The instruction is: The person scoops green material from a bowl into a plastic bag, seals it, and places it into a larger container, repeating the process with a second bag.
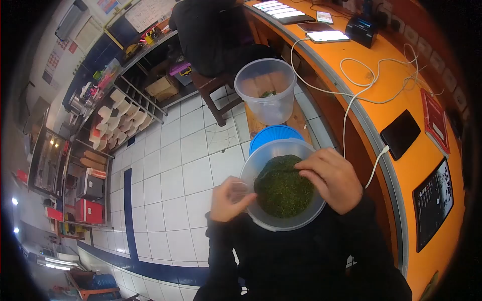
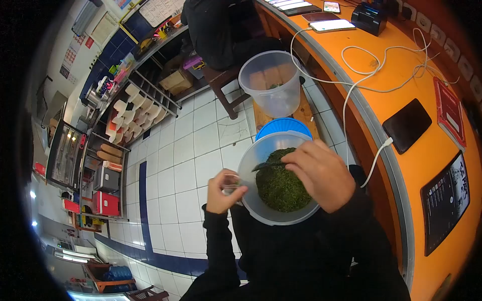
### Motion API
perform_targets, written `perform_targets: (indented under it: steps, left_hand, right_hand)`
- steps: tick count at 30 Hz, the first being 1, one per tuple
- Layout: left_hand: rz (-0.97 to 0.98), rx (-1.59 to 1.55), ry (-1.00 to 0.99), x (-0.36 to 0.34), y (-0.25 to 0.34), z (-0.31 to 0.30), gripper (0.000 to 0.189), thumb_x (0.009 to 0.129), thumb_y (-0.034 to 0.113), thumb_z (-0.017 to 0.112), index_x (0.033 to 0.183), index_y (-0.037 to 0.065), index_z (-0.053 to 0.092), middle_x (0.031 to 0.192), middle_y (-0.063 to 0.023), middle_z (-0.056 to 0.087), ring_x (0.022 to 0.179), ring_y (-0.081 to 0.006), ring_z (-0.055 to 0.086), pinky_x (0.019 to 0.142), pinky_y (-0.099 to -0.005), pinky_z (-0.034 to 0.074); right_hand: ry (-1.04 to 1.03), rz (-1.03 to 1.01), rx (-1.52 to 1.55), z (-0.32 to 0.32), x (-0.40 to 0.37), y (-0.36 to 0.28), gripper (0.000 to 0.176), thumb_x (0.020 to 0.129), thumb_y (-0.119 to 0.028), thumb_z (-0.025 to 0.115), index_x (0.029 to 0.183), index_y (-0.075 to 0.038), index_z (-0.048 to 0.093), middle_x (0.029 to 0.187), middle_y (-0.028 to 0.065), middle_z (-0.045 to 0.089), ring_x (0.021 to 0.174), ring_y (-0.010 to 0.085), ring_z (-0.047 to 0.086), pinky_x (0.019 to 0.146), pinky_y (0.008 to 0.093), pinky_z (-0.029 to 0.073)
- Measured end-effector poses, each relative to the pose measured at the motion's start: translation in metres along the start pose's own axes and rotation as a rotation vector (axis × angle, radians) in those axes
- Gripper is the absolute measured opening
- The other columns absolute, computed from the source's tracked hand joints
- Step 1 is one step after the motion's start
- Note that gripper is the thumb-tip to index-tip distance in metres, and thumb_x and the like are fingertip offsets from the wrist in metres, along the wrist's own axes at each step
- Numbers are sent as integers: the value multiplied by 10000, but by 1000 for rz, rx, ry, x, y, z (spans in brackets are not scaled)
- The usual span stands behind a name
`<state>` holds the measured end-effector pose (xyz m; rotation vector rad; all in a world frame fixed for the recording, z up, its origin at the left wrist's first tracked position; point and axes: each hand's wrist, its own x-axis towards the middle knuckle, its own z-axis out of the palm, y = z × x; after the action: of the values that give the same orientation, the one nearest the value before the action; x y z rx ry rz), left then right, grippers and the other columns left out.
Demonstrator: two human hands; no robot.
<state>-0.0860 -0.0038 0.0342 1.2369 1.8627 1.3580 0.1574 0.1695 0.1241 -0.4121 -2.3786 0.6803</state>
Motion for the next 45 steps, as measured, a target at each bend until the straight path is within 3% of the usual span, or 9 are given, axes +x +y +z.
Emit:
perform_targets:
  steps: [3, 5, 9, 11, 19, 22, 24, 27, 45]
  left_hand:
    - [-4, 37, -3, -13, -5, 7, 370, 798, 214, 898, 1011, 16, 669, 823, -75, 718, 766, -136, 698, 733, -289, 577]
    - [29, -18, -53, -17, 12, 20, 377, 780, 221, 911, 1000, 28, 672, 813, -62, 714, 744, -123, 684, 712, -276, 566]
    - [54, 60, 8, -14, 28, 35, 399, 777, 245, 915, 1000, 27, 666, 818, -73, 724, 751, -146, 715, 704, -301, 569]
    - [104, 158, -72, -13, 41, 46, 431, 767, 265, 917, 1016, 28, 658, 846, -97, 736, 770, -170, 733, 716, -314, 572]
    - [96, 119, -120, -16, 52, 54, 494, 780, 259, 901, 1122, 19, 639, 1001, -128, 752, 946, -199, 741, 840, -337, 562]
    - [116, -214, -157, -23, 38, 48, 424, 880, 201, 822, 1199, 8, 620, 1099, -133, 743, 1029, -204, 720, 906, -341, 541]
    - [-52, -512, -127, -27, 29, 44, 316, 972, 117, 709, 1242, -9, 605, 1130, -134, 732, 1057, -212, 707, 936, -338, 532]
    - [-15, -483, -102, -27, 30, 42, 241, 1007, 54, 631, 1234, -22, 605, 1107, -141, 731, 1047, -208, 708, 936, -330, 538]
    - [36, -504, 66, -30, 26, 51, 113, 988, 59, 673, 1075, -12, 668, 979, -126, 747, 930, -194, 718, 846, -322, 559]
  right_hand:
    - [8, 132, -38, 1, -11, 11, 241, 869, -97, 755, 1101, -39, 723, 971, 112, 685, 962, 296, 642, 836, 389, 525]
    - [-130, 177, -60, 15, -21, 23, 244, 901, -174, 741, 1105, -43, 712, 1028, 104, 646, 1017, 303, 620, 880, 424, 503]
    - [-39, 76, -127, 20, -16, -4, 320, 903, -247, 752, 1176, -90, 698, 1142, 99, 611, 1051, 303, 602, 889, 428, 486]
    - [-175, 46, 113, 23, -19, -10, 353, 911, -278, 744, 1228, -135, 683, 1213, 91, 574, 1070, 298, 587, 895, 422, 472]
    - [-202, 83, 172, 36, -28, -7, 163, 917, -190, 718, 1020, -82, 654, 1102, 92, 588, 1034, 307, 602, 878, 436, 491]
    - [-143, 108, 202, 31, -26, -6, 120, 921, -142, 700, 995, -69, 640, 1077, 97, 585, 1032, 313, 606, 881, 431, 497]
    - [-153, 105, 217, 29, -26, -5, 120, 923, -129, 698, 999, -63, 632, 1070, 101, 588, 1038, 311, 610, 878, 429, 503]
    - [-188, 86, 249, 32, -26, -4, 129, 924, -130, 700, 1004, -59, 628, 1059, 98, 593, 1043, 307, 614, 874, 425, 507]
    - [-173, 70, 270, 38, -27, -6, 157, 909, -137, 704, 1015, -56, 621, 1025, 101, 611, 993, 314, 615, 843, 423, 503]
